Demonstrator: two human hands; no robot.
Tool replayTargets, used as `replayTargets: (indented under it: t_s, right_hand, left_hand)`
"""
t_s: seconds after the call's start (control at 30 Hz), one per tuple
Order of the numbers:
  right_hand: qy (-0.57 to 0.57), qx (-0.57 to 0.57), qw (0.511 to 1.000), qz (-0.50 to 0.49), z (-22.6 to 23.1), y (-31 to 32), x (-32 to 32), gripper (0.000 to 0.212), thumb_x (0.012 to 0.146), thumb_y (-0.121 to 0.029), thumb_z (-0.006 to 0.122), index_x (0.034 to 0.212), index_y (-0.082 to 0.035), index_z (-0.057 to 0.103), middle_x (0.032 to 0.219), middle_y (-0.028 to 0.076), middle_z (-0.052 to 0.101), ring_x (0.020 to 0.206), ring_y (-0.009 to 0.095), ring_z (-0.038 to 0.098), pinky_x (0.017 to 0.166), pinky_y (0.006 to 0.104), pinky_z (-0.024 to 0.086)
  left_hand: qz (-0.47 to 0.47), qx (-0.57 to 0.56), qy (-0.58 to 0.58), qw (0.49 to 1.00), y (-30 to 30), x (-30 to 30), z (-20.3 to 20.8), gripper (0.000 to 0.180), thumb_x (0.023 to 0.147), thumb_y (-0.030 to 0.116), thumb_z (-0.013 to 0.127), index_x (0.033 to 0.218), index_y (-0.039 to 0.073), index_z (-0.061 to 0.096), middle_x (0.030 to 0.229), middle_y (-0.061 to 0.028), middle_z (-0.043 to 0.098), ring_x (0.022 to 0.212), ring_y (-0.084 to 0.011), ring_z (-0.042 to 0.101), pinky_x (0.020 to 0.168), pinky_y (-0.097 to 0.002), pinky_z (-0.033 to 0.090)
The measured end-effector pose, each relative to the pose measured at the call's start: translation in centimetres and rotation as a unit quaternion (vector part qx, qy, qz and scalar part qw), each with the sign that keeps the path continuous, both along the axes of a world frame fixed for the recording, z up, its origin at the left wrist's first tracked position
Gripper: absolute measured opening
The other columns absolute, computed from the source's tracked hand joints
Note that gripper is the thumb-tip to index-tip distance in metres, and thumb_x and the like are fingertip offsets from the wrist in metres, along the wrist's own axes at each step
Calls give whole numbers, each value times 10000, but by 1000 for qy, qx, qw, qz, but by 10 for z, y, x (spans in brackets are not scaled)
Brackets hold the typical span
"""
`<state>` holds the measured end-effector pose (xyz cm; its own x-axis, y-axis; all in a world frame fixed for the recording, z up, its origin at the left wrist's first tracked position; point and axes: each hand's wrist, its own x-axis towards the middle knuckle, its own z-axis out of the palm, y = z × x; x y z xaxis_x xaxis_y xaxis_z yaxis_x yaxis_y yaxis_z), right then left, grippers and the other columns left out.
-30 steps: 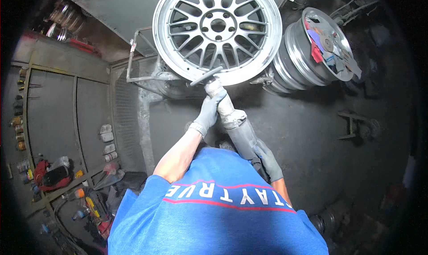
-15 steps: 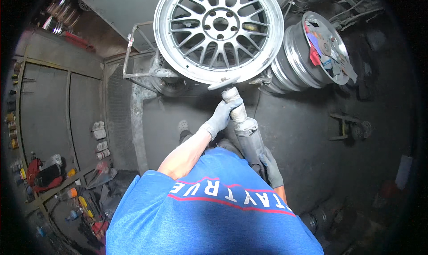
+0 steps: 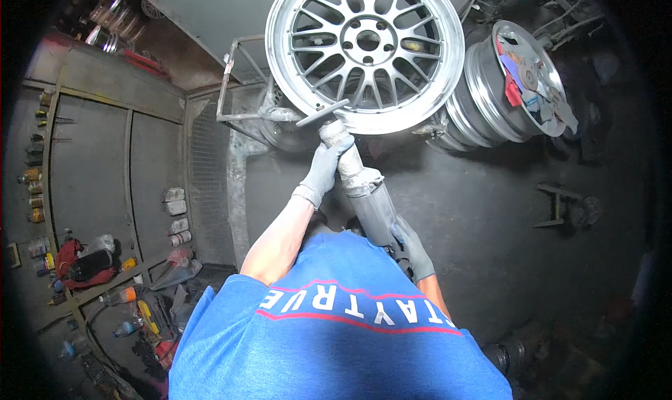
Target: The person uses an angle grinder to smooth the outer rim of a silver alloy wheel mounted on a stand. They repeatedly move the grinder along the rim edge and occasionally rotate the wheel by hand to access new sections.
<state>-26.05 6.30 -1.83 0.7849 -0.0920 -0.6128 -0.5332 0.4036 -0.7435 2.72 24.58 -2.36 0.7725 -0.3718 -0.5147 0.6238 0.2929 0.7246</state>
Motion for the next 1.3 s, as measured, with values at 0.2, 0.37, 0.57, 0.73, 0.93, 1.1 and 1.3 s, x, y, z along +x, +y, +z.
replayTargets:
  t_s: [0.2, 0.37, 0.57, 0.73, 0.93, 1.1, 1.3]
  right_hand:
    - [18, 29, 999, -16, 14, -23, -4, 682, 1084, -352, 681, 1618, 37, 511, 1622, 157, 565, 1489, 254, 525, 1249, 372, 385]
    - [53, -11, 997, -48, 40, -58, -39, 671, 1090, -343, 674, 1612, 48, 516, 1613, 157, 576, 1486, 244, 525, 1241, 359, 392]
    - [61, -26, 993, -101, 42, -79, -73, 627, 1105, -332, 643, 1596, 43, 534, 1576, 149, 604, 1453, 243, 549, 1223, 370, 414]
    - [56, 10, 990, -126, 21, -68, -82, 627, 1107, -359, 639, 1590, 30, 546, 1579, 142, 604, 1424, 241, 572, 1204, 374, 436]
    - [86, 88, 985, -122, 53, -12, -22, 647, 1100, -374, 649, 1597, 25, 541, 1554, 146, 626, 1411, 251, 589, 1209, 378, 435]
    - [48, 57, 995, -60, 44, -3, 3, 660, 1102, -370, 644, 1610, 34, 527, 1586, 160, 602, 1436, 250, 572, 1217, 369, 427]
    - [59, 100, 990, -82, 48, -26, -7, 672, 1099, -382, 652, 1607, 42, 532, 1603, 161, 589, 1445, 254, 565, 1222, 369, 424]
  left_hand:
    - [29, 28, -13, 999, -24, -17, 2, 434, 968, 275, 862, 1315, 95, 674, 1168, -31, 732, 1078, -176, 713, 989, -381, 582]
    - [-17, 16, 3, 1000, -78, -48, 5, 455, 970, 298, 862, 1323, 89, 665, 1211, -44, 725, 1105, -185, 707, 998, -384, 579]
    - [-73, 8, -23, 997, -125, -66, -2, 425, 968, 314, 864, 1277, 84, 685, 1161, -50, 739, 1048, -163, 692, 966, -367, 570]
    - [-58, 24, -3, 998, -117, -58, 7, 499, 939, 288, 890, 1320, 47, 677, 1216, -83, 748, 1103, -190, 710, 989, -373, 577]
    - [-1, 40, -10, 999, -59, -27, 1, 551, 929, 284, 886, 1364, 31, 663, 1253, -98, 746, 1107, -202, 726, 985, -378, 585]
    - [18, 54, -16, 998, -31, -3, 16, 517, 955, 297, 876, 1362, 45, 681, 1230, -64, 755, 1094, -179, 727, 976, -371, 595]
    - [19, 38, 5, 999, -57, -12, 11, 574, 939, 287, 877, 1399, 34, 646, 1269, -87, 742, 1126, -197, 723, 991, -377, 591]
